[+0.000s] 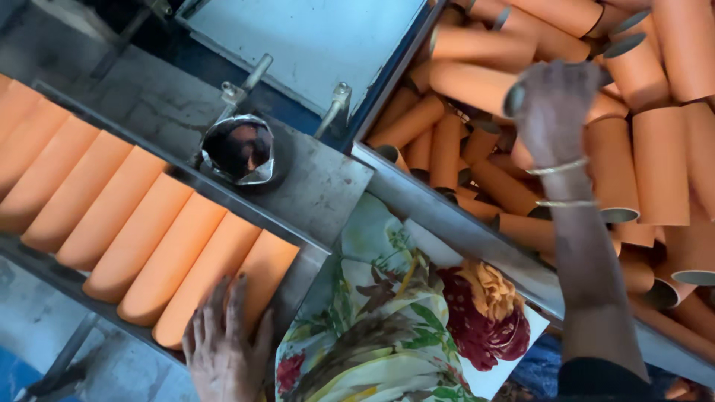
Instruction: The person repeatedly picks orange cylindrical objects from a metal tray and places them into a machine's input slot. The person handles the cylinders one at a time, moving them from the tray to the machine throughout the clip.
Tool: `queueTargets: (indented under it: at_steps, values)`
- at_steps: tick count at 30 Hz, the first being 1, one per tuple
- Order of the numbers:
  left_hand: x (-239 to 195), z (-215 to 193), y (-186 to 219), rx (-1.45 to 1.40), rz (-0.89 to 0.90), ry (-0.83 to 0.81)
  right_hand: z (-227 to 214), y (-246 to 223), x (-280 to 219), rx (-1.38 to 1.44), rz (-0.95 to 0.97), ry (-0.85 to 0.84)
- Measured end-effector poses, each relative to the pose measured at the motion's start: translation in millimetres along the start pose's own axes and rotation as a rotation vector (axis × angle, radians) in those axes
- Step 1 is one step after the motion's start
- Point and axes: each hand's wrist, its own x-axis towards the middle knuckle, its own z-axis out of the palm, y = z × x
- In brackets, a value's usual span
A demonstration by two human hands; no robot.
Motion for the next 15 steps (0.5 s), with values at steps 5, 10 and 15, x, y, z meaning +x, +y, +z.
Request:
queueTargets:
  at_steps: [5, 10, 15]
  values:
    - [22, -29, 25, -0.235, 0.123, 0.027, -113, -9, -14, 0.371, 0.171, 0.177]
    - [27, -46, 55, -0.34, 0.374, 0.195, -181, -69, -40, 0.635, 0.113, 0.148]
    - [24, -50, 56, -0.183, 0.459, 0.158, -201, -140, -17, 0.745, -0.392, 0.244]
